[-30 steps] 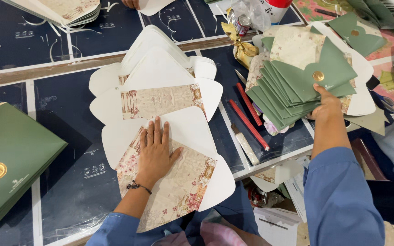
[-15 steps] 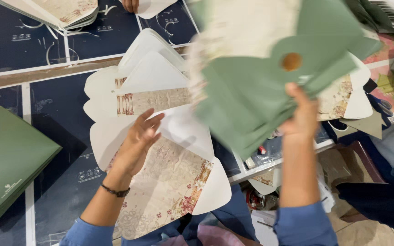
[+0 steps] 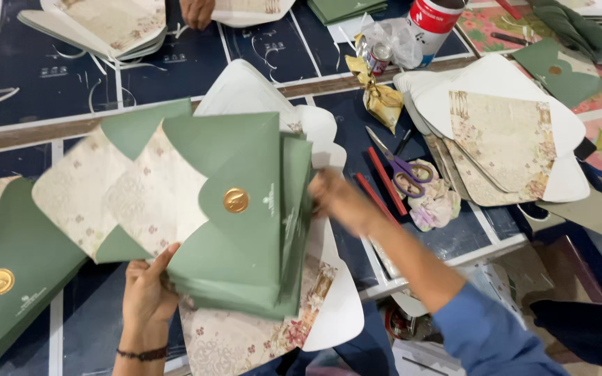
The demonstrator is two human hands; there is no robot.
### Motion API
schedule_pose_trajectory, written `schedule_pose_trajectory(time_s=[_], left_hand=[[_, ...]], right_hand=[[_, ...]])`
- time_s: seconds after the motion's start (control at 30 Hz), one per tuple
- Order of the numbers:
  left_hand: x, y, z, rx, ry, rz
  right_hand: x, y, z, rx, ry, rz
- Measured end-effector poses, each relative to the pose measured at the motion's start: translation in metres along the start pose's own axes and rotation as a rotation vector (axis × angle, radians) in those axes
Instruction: The person assembles decorative envelopes by folding the side flaps of a patterned paper base inward and securing them with a green cover. They then place a white elastic band around the finished stack.
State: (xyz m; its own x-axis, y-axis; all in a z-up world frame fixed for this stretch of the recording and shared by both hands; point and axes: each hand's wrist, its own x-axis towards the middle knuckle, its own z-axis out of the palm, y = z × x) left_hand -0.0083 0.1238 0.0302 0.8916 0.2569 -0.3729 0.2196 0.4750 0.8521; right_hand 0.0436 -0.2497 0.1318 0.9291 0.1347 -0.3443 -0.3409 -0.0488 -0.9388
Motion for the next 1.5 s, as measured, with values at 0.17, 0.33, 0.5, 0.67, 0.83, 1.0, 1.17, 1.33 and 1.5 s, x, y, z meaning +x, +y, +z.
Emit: schedule_pose_trajectory(time_s=[0.17,0.33,0.5,0.67,0.83,1.0,1.17,1.33,1.5], left_hand=[[-0.027,0.002,0.010,0.575,0.051,0.105],[-0.023,-0.011,0.012,0.428,0.191,-0.016],[-0.023,-0.011,0.017,0.230,0.111,-0.032],[-0.024,-0.010,0.017,0.269,0.100,0.002],[-0.021,-0.012,0.014,0.349,0.165,-0.023],[-0.025,-0.009,0.021,0.255,0.093,0.018],[-0.029,-0.002,0.019,0.377,0.144,-0.038],[-0.031,-0.008,0.019,0.264,0.092,-0.008],[-0.070,0.040,0.047,0.242,0.037,0.131]], right_hand=[[0.165,0.019,-0.203,-0.979,0.655,-0.714],[0.194,0.035,-0.233,-1.026,0.583,-0.168],[0.195,0.061,-0.254,-1.166,0.634,-0.464],[0.140,0.054,-0.296,0.498,0.633,-0.452],[0.055,0.024,-0.428,0.408,0.900,-0.298],[0.027,0.019,-0.562,0.356,0.962,-0.589],[0.041,0.024,-0.485,0.103,1.096,-0.457],[-0.004,0.004,-0.228,-0.012,0.782,-0.337],[-0.046,0.002,-0.079,-0.145,0.253,-0.522]])
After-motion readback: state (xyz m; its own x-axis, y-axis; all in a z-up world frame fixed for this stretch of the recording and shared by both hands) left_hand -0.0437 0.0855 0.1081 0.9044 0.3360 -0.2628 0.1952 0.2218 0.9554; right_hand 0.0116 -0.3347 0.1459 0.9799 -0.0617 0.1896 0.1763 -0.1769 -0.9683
